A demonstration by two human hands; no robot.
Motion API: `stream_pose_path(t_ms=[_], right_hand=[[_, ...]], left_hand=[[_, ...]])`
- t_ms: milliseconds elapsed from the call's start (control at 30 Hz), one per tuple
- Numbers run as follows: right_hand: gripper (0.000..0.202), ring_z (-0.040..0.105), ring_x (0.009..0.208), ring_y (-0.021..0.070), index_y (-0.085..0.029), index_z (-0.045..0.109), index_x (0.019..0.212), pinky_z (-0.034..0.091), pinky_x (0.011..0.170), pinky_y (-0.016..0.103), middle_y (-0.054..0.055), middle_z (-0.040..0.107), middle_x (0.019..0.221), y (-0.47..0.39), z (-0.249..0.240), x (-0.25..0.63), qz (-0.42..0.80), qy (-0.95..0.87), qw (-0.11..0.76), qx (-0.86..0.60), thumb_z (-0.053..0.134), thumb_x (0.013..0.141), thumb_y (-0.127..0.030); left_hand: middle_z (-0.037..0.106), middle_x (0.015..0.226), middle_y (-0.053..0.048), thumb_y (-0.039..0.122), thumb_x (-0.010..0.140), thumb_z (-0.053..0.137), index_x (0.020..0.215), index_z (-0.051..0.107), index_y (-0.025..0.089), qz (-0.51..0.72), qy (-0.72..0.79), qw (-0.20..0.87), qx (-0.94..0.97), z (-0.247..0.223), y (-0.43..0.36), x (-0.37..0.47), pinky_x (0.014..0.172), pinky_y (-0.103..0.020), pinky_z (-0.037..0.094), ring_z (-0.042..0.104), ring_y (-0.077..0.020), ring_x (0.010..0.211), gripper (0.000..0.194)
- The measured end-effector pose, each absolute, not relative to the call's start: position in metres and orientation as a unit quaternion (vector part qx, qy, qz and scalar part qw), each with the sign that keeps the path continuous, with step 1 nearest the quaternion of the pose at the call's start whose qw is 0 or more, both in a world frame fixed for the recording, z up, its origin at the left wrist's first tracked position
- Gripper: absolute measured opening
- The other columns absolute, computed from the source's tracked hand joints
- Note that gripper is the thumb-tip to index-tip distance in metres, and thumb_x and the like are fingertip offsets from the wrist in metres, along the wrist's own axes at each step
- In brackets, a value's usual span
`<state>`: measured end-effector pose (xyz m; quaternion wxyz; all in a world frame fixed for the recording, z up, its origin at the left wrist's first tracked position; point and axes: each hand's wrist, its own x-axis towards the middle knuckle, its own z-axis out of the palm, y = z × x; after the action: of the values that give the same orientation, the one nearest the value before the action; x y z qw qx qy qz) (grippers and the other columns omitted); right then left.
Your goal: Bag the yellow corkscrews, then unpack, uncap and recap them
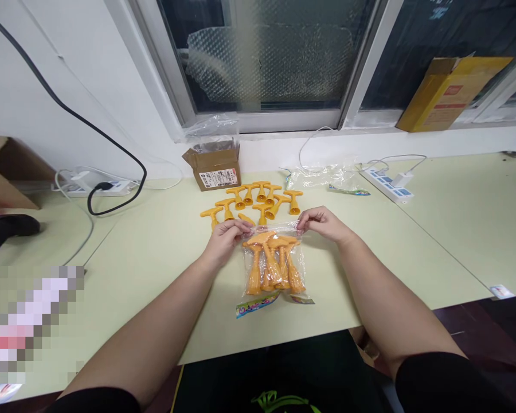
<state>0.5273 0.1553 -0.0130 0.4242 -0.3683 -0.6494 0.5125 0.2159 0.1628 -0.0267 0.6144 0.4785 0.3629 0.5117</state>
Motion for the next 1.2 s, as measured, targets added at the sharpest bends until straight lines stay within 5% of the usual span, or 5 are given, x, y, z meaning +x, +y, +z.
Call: stream_pose_path(t_ms=[300,500,700,900,1200], right_hand=[[0.041,0.057,0.056,0.0105,-0.020,0.056,0.067,0.045,0.058,0.025,-0.004,0.062,0.060,0.150,-0.010,0.507,0.517,-0.580,0.454,-0.435,0.090,0.068,-0.042],[0.049,0.058,0.058,0.0094,-0.021,0.063,0.094,0.051,0.061,0.025,-0.005,0.066,0.068,0.146,0.003,0.510,0.646,-0.448,0.461,-0.412,0.096,0.061,-0.033],[0.030,0.062,0.067,0.0098,-0.022,0.072,0.088,0.054,0.068,0.025,-0.003,0.070,0.075,0.138,0.017,0.520,0.664,-0.468,0.471,-0.343,0.093,0.068,-0.028],[0.019,0.067,0.076,0.0138,-0.021,0.081,0.091,0.055,0.077,0.032,0.003,0.074,0.082,0.132,0.023,0.520,0.583,-0.545,0.483,-0.360,0.085,0.075,-0.032],[0.018,0.066,0.093,0.0224,-0.025,0.067,0.104,0.053,0.090,0.042,0.006,0.069,0.096,0.098,0.046,0.511,0.242,-0.701,0.538,-0.402,0.066,0.086,-0.020]], left_hand=[[0.079,0.087,-0.007,0.022,0.063,0.095,0.088,0.079,0.012,0.484,0.411,0.640,0.432,-0.021,0.156,0.222,0.084,-0.023,0.059,0.073,-0.0133,0.082,0.031],[0.080,0.104,-0.010,0.011,0.070,0.090,0.115,0.069,0.016,0.431,0.400,0.725,0.358,-0.001,0.152,0.217,0.085,-0.024,0.062,0.077,-0.0166,0.093,0.050],[0.080,0.092,-0.006,0.020,0.072,0.091,0.084,0.070,0.016,0.407,0.356,0.723,0.431,0.010,0.151,0.205,0.090,-0.024,0.060,0.077,-0.0152,0.089,0.024],[0.080,0.099,-0.009,0.036,0.080,0.086,0.096,0.082,0.019,0.434,0.337,0.616,0.564,0.018,0.151,0.196,0.089,-0.031,0.060,0.075,-0.0190,0.094,0.024],[0.079,0.097,-0.008,0.030,0.083,0.081,0.096,0.082,0.024,0.462,0.338,0.306,0.761,0.053,0.119,0.195,0.091,-0.039,0.059,0.073,-0.0236,0.093,0.014]])
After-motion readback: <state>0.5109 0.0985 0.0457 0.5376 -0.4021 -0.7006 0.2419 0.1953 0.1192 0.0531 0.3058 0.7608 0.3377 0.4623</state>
